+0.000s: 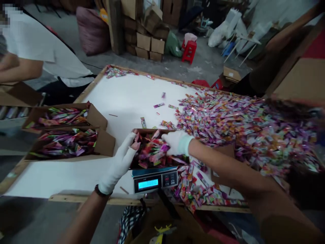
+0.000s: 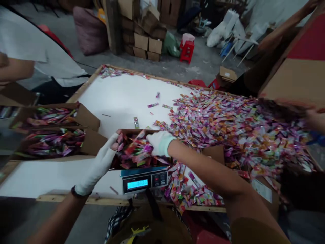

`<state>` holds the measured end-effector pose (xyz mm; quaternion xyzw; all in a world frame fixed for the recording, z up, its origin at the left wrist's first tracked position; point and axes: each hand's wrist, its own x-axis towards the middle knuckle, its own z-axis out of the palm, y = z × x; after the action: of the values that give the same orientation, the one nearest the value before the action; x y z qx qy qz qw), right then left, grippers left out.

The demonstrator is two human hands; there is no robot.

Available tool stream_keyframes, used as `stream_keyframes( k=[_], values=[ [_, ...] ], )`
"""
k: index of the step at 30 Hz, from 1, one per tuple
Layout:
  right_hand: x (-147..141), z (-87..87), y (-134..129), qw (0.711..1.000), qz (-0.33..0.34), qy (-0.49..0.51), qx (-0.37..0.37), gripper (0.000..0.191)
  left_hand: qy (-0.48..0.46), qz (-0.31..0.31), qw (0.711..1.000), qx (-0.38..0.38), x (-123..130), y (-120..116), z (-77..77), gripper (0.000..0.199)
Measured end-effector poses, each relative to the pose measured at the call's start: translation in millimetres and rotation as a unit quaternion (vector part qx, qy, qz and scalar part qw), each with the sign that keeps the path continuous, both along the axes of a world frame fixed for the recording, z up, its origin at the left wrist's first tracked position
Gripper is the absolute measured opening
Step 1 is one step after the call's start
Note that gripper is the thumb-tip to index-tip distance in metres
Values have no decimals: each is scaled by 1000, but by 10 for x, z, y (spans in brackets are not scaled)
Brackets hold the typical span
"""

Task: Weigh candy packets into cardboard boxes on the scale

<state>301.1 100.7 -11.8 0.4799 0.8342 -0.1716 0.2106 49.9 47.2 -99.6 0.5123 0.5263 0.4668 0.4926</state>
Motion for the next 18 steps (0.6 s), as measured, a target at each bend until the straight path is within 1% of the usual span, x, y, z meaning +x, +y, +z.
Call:
stream_keyframes(
  k=[1, 2, 3, 4, 5, 6, 7, 8, 10, 11, 12, 13, 15, 17, 18],
  values=[
    [-120, -161, 24, 1000, 14, -17, -14, 70, -1, -1, 1000, 3, -8, -11, -4, 82],
    [-182, -283, 43, 999, 18, -27, -26, 84, -1, 0, 1000, 7, -14, -16, -9, 80],
    [-190, -352, 60, 999, 13, -28, -41, 97, 2, 2, 1000, 11, -17, -16, -13, 78],
    [-154, -364, 73, 998, 2, -17, -55, 107, 8, 4, 1000, 14, -18, -13, -16, 77],
    [-85, -322, 80, 998, -12, 6, -66, 114, 14, 6, 1000, 16, -16, -9, -15, 76],
    [7, -235, 80, 996, -29, 37, -72, 115, 20, 7, 1000, 18, -13, -7, -13, 76],
    [112, -117, 70, 993, -50, 73, -73, 109, 24, 7, 1000, 17, -8, -6, -8, 76],
    [226, 15, 49, 989, -76, 107, -73, 95, 22, 12, 1000, 17, -1, -7, -3, 77],
    [474, 266, -31, 977, -131, 153, -72, 54, 8, 21, 1000, 15, 11, -13, -1, 79],
    [610, 363, -89, 971, -155, 167, -69, 39, 3, 26, 1000, 17, 13, -16, -9, 79],
    [754, 436, -158, 966, -172, 182, -59, 33, 1, 31, 999, 21, 11, -17, -25, 77],
    [907, 484, -237, 960, -184, 206, -42, 35, -1, 38, 999, 28, 3, -17, -50, 75],
    [1233, 515, -418, 940, -204, 275, 4, 44, -11, 67, 997, 39, -41, -14, -124, 73],
    [1562, 479, -612, 911, -233, 337, 41, 53, -37, 111, 992, 41, -123, -16, -210, 75],
    [1718, 436, -705, 901, -249, 352, 49, 53, -50, 131, 989, 37, -176, -23, -251, 75]
  ],
)
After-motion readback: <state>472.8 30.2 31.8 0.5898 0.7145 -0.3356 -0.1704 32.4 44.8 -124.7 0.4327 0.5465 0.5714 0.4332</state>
